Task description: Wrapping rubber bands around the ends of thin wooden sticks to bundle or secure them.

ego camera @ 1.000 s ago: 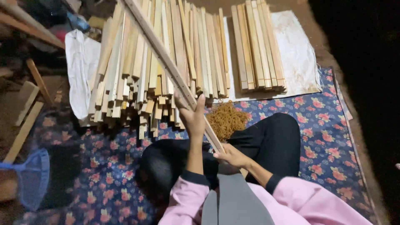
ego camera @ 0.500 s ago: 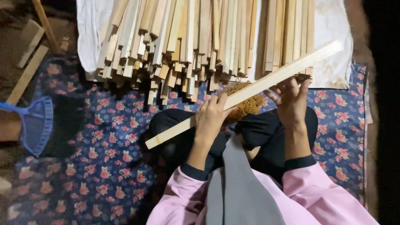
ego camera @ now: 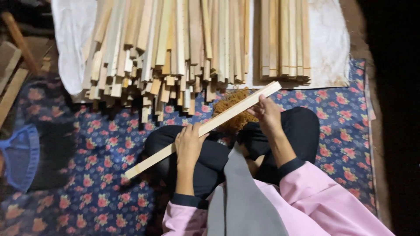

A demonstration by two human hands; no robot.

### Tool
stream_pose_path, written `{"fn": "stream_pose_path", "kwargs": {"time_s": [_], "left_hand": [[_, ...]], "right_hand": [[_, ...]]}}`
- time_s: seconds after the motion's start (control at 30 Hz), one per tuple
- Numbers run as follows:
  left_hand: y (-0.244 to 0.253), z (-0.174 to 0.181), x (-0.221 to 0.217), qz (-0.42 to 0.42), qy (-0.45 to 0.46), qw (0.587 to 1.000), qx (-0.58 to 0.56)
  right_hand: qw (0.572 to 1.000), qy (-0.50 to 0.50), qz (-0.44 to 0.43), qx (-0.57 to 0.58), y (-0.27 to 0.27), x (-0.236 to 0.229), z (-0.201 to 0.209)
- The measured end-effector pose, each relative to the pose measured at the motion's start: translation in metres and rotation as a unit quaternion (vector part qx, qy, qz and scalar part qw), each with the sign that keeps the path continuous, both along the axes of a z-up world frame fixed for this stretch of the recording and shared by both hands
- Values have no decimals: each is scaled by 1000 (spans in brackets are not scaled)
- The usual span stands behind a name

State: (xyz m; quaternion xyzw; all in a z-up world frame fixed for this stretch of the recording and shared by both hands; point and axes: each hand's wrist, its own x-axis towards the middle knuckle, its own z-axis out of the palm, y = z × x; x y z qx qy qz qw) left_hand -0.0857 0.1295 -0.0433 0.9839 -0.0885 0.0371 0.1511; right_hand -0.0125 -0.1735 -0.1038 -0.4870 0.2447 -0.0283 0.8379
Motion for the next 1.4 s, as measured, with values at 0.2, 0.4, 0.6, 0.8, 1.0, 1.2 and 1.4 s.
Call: {"fn": "stream_pose_path", "kwargs": {"time_s": [0.2,0.4,0.6,0.8,1.0,1.2,1.4], "left_hand": [[-83,-1,36,-87,-82,990,-74],[-147,-31,66,-120,-61,986,-96],[-144,-15,69,-119,-10,988,-98],[-167,6,84,-97,86,979,-155],[-173,38,102,-18,249,948,-198],[-177,40,97,-23,281,938,-203],[-180,50,92,-35,320,929,-184]], "right_hand": [[1000,-10,13,-3,3,-10,-6],[999,-14,24,-20,3,-25,14],[1000,-18,-24,6,-35,-14,39],[999,1,21,-33,-45,5,23],[981,61,55,-176,-57,29,-54],[771,90,311,-548,-68,32,-130],[854,-8,251,-455,-77,31,-115]]}}
